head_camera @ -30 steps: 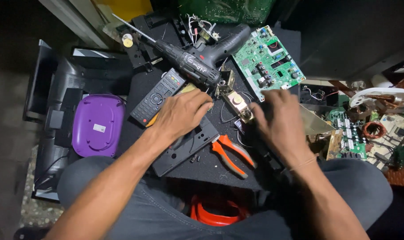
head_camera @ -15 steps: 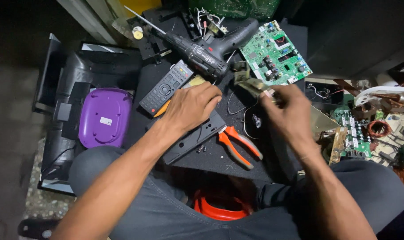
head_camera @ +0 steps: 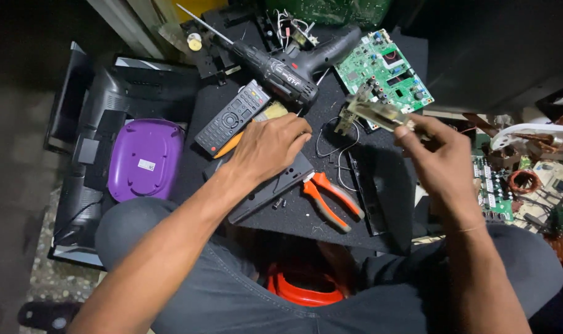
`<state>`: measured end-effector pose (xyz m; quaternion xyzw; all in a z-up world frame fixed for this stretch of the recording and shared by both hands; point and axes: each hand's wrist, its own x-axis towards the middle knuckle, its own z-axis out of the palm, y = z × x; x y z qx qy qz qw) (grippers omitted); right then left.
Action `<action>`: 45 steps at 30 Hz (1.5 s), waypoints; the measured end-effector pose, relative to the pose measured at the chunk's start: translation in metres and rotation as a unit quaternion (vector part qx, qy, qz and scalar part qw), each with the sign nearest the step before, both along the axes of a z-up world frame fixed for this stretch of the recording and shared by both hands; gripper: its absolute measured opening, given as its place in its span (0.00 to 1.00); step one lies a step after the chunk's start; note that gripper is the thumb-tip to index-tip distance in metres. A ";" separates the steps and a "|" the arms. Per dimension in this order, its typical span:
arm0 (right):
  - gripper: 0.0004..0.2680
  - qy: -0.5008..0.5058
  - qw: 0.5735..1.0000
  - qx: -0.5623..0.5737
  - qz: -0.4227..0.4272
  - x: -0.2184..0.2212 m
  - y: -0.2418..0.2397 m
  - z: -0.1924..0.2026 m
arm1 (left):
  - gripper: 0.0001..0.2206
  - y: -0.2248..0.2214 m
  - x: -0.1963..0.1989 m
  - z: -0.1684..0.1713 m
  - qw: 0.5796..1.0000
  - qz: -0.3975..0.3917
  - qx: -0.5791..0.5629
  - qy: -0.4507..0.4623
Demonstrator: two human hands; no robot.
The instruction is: Disassembling a television to remove a speaker and soldering wires to it on a repair bench.
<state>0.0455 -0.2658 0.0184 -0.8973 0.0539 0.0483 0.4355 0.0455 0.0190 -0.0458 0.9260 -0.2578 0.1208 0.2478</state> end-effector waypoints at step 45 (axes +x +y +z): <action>0.16 0.093 0.890 0.429 0.119 0.007 0.022 -0.007 | 0.12 -0.003 -0.008 0.039 0.824 0.053 -0.502 0.256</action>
